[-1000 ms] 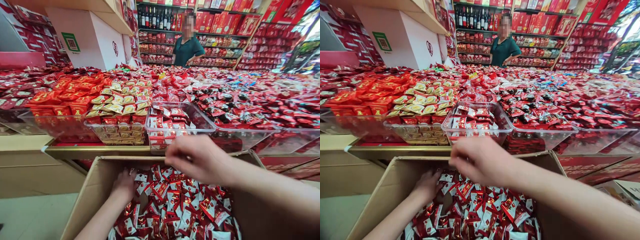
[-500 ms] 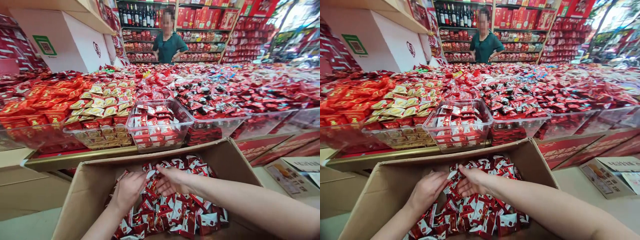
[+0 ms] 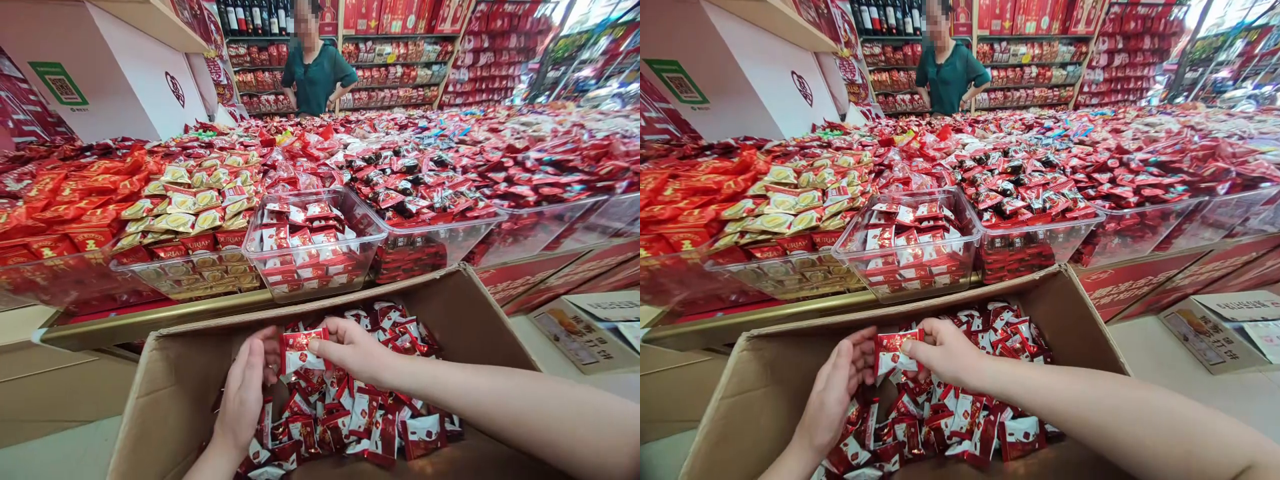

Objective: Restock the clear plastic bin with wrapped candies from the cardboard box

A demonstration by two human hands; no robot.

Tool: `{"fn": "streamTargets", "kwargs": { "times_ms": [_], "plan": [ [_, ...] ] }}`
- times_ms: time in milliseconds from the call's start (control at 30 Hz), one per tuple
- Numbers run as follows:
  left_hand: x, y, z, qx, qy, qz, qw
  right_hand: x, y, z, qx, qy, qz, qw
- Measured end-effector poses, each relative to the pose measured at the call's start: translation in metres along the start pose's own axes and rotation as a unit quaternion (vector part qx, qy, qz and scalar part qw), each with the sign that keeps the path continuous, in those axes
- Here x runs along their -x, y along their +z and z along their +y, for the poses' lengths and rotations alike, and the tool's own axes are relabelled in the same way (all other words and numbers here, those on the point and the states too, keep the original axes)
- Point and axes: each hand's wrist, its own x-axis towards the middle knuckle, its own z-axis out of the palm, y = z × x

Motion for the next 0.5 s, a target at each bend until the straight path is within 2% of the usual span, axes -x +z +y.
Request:
{"fn": "streamTargets", "kwargs": {
  "times_ms": [67, 133, 200, 267, 367, 400, 500],
  "plan": [
    [0.004, 0.006, 0.004, 0.039, -0.056, -0.047, 0.997, 0.002, 0.002, 0.001, 0.030, -0.015, 0.003, 0.999],
    [0.007, 0.010, 0.007, 0.041, -0.071, -0.059, 0.995, 0.004, 0.005, 0.001, 0.060, -0.029, 0.014, 0.998],
    [0.010, 0.013, 0.009, 0.033, -0.082, -0.035, 0.996, 0.006, 0.008, 0.001, 0.074, -0.055, 0.027, 0.995],
    [0.011, 0.013, 0.010, 0.018, -0.088, -0.012, 0.996, 0.008, 0.012, 0.001, 0.032, -0.065, 0.036, 0.997],
    [0.010, 0.011, 0.012, 0.043, -0.113, 0.005, 0.993, 0.006, 0.014, 0.000, -0.051, -0.027, 0.019, 0.998],
    [0.010, 0.010, 0.012, 0.050, -0.120, 0.009, 0.992, 0.005, 0.014, -0.001, -0.038, -0.015, 0.009, 0.999],
    [0.009, 0.005, 0.014, 0.036, -0.116, 0.019, 0.992, 0.005, 0.011, -0.008, 0.094, -0.023, -0.013, 0.995]
  ]
}}
